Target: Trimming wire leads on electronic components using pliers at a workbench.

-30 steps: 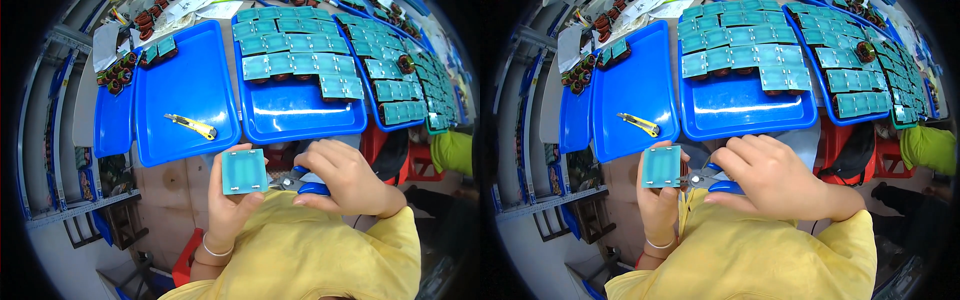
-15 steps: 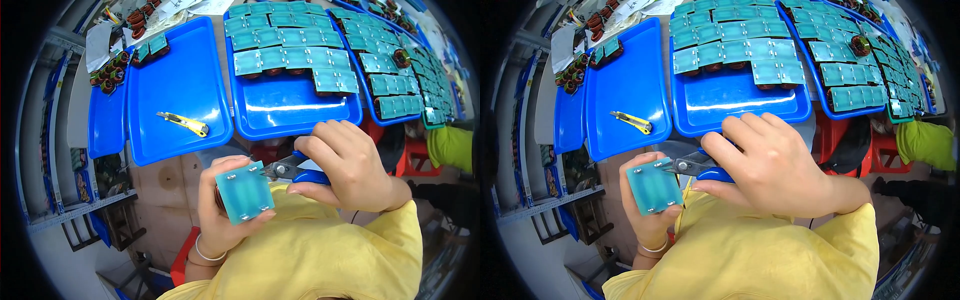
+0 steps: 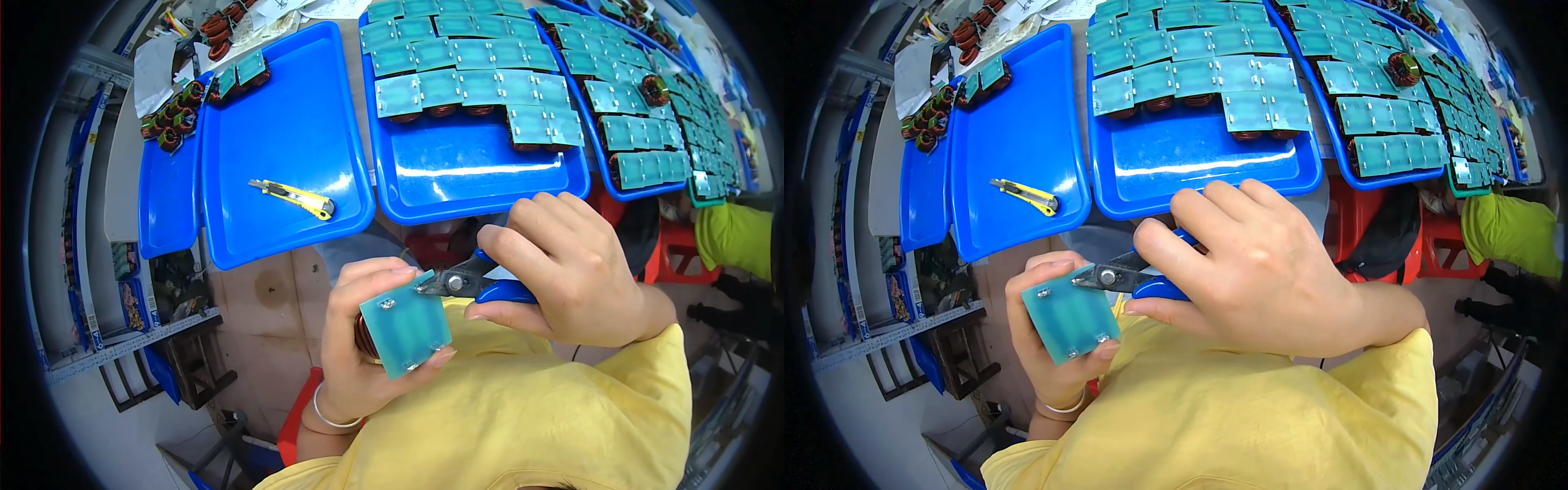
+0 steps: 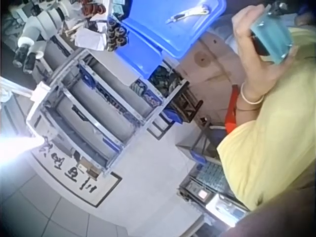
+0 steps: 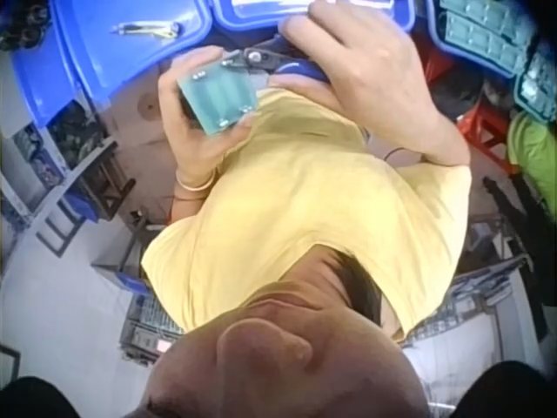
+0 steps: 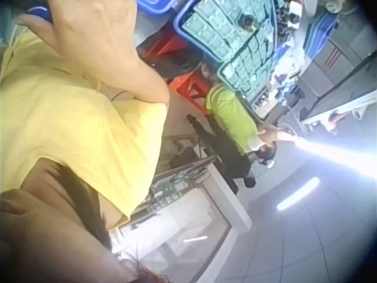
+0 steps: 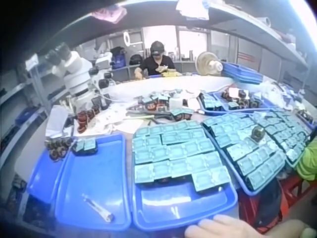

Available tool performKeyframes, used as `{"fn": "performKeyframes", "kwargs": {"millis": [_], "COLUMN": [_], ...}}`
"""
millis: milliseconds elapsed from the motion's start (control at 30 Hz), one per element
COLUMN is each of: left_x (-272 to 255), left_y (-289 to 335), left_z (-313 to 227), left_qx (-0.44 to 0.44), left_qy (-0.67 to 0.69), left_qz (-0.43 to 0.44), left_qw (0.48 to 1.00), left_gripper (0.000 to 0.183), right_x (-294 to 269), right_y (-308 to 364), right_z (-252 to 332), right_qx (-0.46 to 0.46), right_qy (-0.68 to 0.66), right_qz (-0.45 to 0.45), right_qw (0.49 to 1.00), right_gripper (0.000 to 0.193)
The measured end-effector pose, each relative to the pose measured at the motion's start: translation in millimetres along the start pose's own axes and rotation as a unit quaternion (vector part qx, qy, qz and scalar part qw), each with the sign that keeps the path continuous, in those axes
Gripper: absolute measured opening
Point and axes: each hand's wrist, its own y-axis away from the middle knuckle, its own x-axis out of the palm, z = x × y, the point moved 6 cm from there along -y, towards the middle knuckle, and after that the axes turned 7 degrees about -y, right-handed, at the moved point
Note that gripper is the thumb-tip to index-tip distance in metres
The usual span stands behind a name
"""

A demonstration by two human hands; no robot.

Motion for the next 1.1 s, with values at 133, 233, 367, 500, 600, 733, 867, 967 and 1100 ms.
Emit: {"fn": "performKeyframes", "kwargs": {"millis": [133, 233, 367, 500, 600, 733, 867, 967, 1100], "left_x": [-2, -1, 2, 9, 31, 66, 83, 77, 52], "left_y": [1, 1, 4, 16, 43, 87, 120, 118, 79], "left_z": [-3, -2, 8, 24, 81, 165, 195, 188, 133], "left_qx": [0.003, -0.002, -0.04, -0.153, -0.36, -0.457, -0.527, -0.515, -0.414], "left_qy": [-0.025, -0.016, 0.003, 0.026, 0.122, 0.155, 0.195, 0.212, 0.262], "left_qz": [-0.013, 0.012, 0.023, 0.032, 0.044, 0.139, 0.172, 0.126, 0.066], "left_qw": [1.0, 1.0, 0.999, 0.987, 0.924, 0.865, 0.81, 0.821, 0.869], "left_gripper": [0.066, 0.065, 0.065, 0.061, 0.04, 0.022, 0.03, 0.03, 0.031], "right_x": [0, 5, 16, 51, 111, 226, 266, 237, 149], "right_y": [0, 1, 6, 14, 29, 84, 108, 92, 52], "right_z": [1, -1, -8, -29, -57, -98, -100, -90, -64], "right_qx": [-0.004, 0.008, 0.016, 0.083, 0.231, 0.278, 0.393, 0.36, 0.269], "right_qy": [0.0, -0.008, -0.045, -0.141, -0.235, -0.391, -0.396, -0.377, -0.295], "right_qz": [0.003, 0.022, 0.021, 0.102, 0.297, 0.322, 0.447, 0.391, 0.217], "right_qw": [1.0, 1.0, 0.999, 0.981, 0.896, 0.816, 0.699, 0.758, 0.891], "right_gripper": [0.044, 0.042, 0.04, 0.036, 0.036, 0.051, 0.053, 0.054, 0.043]}}
